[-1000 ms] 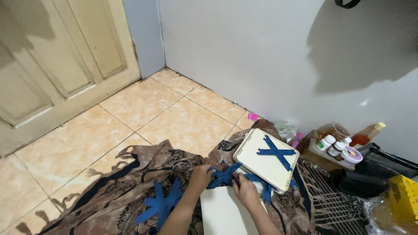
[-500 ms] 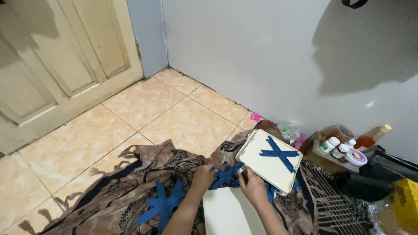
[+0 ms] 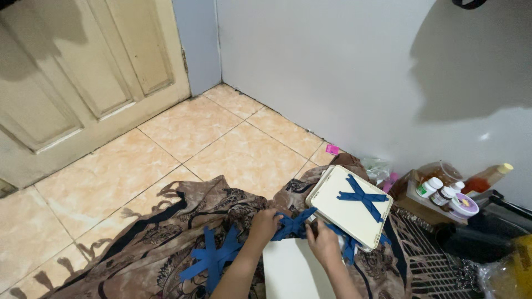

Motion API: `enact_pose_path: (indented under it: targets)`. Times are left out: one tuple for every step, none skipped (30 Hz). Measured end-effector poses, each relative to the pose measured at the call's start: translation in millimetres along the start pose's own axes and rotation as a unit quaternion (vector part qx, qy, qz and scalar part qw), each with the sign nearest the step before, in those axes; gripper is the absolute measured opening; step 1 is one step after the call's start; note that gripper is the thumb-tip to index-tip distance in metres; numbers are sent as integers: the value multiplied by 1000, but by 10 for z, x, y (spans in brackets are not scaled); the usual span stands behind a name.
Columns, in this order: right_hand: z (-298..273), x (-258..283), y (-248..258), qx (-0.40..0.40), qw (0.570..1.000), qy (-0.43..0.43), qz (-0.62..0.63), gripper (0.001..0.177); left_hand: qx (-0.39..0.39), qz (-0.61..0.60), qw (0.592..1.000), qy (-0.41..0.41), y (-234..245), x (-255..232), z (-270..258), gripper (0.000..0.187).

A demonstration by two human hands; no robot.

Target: The person sits on the floor and assembles white plastic trays with blue tape and a utility knife. They apply tape in an X pattern, cut the tape, and stack the trays.

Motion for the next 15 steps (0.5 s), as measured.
enact_pose_path:
  targets:
    - [-32, -19, -20, 9, 1000, -14, -7, 31, 9, 10, 1000, 6, -14, -8, -15, 22]
    - [-75, -5, -20, -2, 1000, 9, 10, 31, 17, 19, 1000, 13, -27, -18, -34, 24]
    - [-95, 33, -22, -15, 999, 34, 30, 33, 11, 11, 1000, 12, -6, -16, -35, 22]
    - [-115, 71, -22, -27, 997, 57, 50, 34, 5, 2, 1000, 11, 14, -15, -34, 21]
    - [-134, 55, -17, -21, 997, 56, 43, 36, 1, -8, 1000, 9, 5, -39, -45, 20]
    - [-144, 35, -7, -16, 998, 54, 37, 37, 10, -1, 1000, 5, -10, -62, -55, 20]
    - [-100, 47, -2, -12, 998, 56, 31, 38, 15, 8, 1000, -2, -4, -59, -19, 21]
    - [-47, 48, 11, -15, 998, 48, 37, 36, 21, 18, 1000, -8, 3, -50, 18, 21]
    - [-37, 25, 15, -13, 998, 40, 42, 34, 17, 13, 1000, -9, -2, -47, 4, 21]
    - [-23, -4, 17, -12, 998, 32, 46, 32, 13, 8, 1000, -10, -9, -42, -12, 21]
    - [-44, -24, 13, -19, 998, 33, 40, 36, 12, 2, 1000, -10, -12, -38, -48, 21]
    - [-75, -40, 10, -26, 999, 35, 33, 40, 10, 0, 1000, 1, -15, -28, -85, 21]
    - [-88, -51, 23, -37, 998, 36, 28, 44, 7, -3, 1000, 8, -25, -28, -77, 21]
    - [-115, -48, 24, -36, 998, 49, 30, 43, 4, -6, 1000, 14, -35, -34, -80, 21]
    - [-105, -32, 39, -37, 997, 62, 32, 43, 13, 2, 1000, 20, -59, -32, -51, 21]
Point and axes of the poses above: each hand's wrist, its own z-axis towards the middle knuckle, its own y-axis out of the back of the hand, x = y × z, the point moved 4 cm from there along z, towards the middle knuckle, and after that the axes turned 13 degrees about -y, right-handed, at the moved point
